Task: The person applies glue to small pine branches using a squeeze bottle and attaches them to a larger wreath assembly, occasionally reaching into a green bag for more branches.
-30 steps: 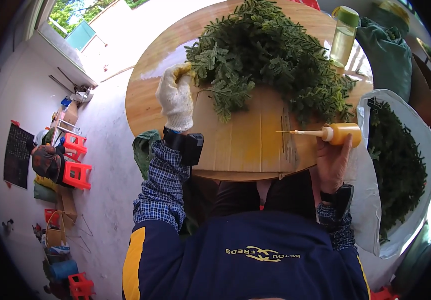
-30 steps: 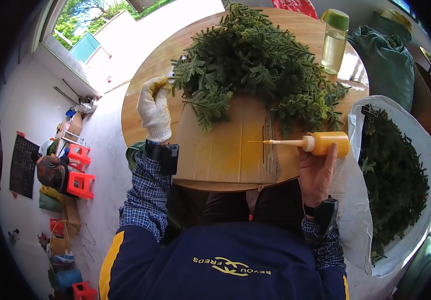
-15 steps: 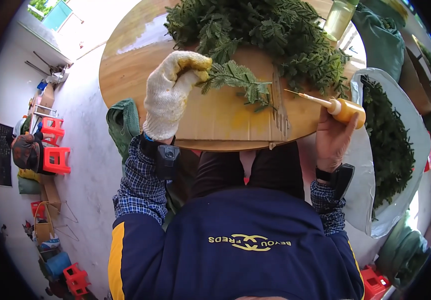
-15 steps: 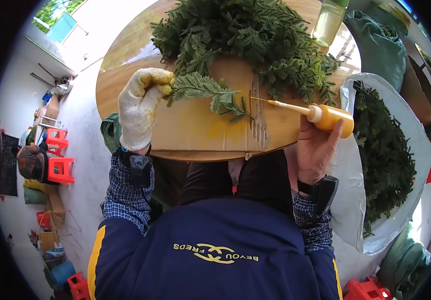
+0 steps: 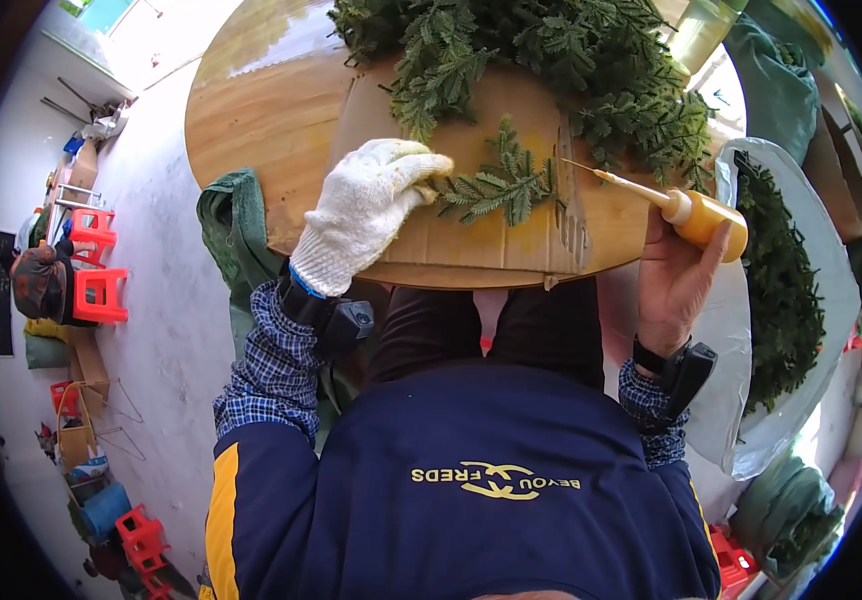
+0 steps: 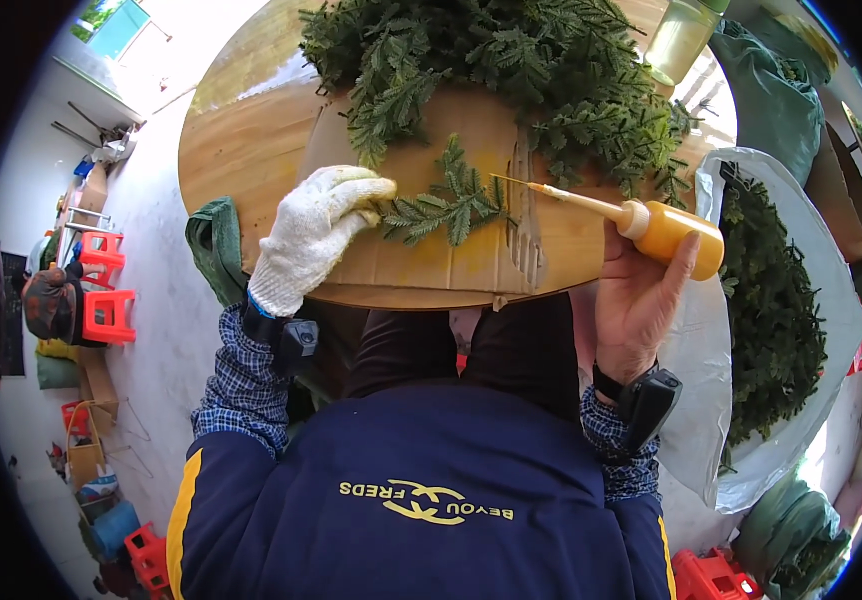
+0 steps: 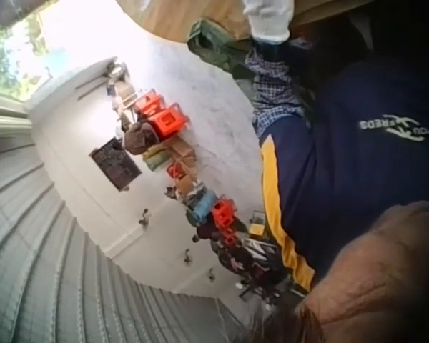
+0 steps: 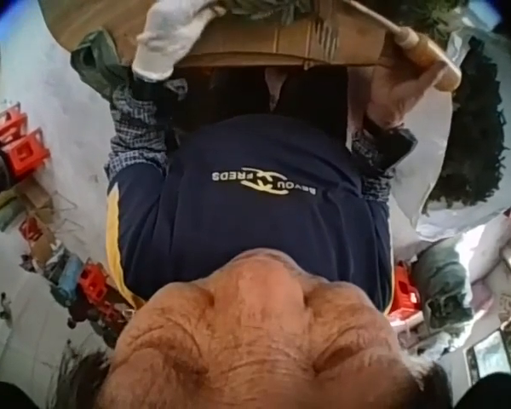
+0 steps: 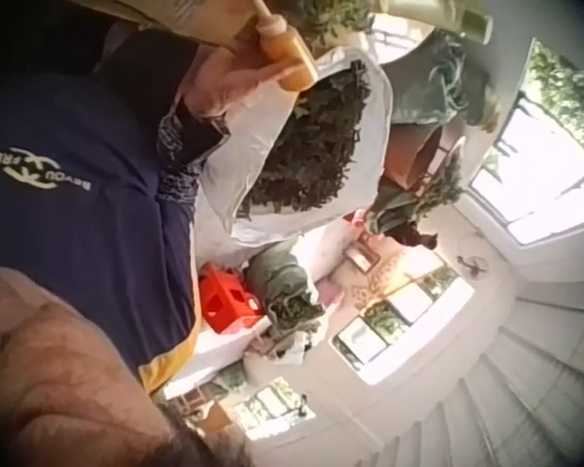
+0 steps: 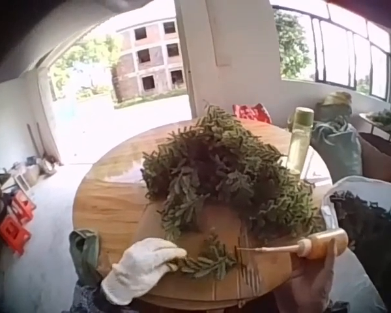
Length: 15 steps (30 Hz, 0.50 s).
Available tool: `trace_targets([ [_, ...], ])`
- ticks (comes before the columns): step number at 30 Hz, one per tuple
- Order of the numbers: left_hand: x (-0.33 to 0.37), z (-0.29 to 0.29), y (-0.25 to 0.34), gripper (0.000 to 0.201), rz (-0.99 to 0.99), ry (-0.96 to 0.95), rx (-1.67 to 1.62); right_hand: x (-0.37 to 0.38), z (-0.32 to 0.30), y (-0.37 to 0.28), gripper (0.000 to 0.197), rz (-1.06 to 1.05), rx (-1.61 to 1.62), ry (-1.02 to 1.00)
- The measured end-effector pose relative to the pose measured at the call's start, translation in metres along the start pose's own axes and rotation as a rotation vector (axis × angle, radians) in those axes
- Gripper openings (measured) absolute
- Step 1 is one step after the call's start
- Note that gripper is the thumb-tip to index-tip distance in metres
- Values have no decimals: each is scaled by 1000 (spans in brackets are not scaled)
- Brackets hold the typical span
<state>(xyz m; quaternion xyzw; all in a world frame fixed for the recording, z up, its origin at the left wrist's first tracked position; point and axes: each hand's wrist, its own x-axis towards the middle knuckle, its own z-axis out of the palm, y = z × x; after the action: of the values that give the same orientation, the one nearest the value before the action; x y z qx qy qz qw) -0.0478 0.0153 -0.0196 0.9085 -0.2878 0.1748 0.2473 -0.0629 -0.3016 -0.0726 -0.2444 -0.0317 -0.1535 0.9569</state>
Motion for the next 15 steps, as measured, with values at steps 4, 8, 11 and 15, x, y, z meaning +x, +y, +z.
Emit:
trace_targets([
  [4,-3,-3,3,30,-28,168,5,-4,9,3,47,0,-71,16],
  [8,-12,-4,2,31,-114,253,-97,-7,16,6,48,-7,-125,18],
  [11,-18,1,7,32,-182,287,-202,-10,21,9,48,8,-138,-14],
  [15,-11,14,21,39,-60,235,52,-13,27,12,48,22,-162,-11],
])
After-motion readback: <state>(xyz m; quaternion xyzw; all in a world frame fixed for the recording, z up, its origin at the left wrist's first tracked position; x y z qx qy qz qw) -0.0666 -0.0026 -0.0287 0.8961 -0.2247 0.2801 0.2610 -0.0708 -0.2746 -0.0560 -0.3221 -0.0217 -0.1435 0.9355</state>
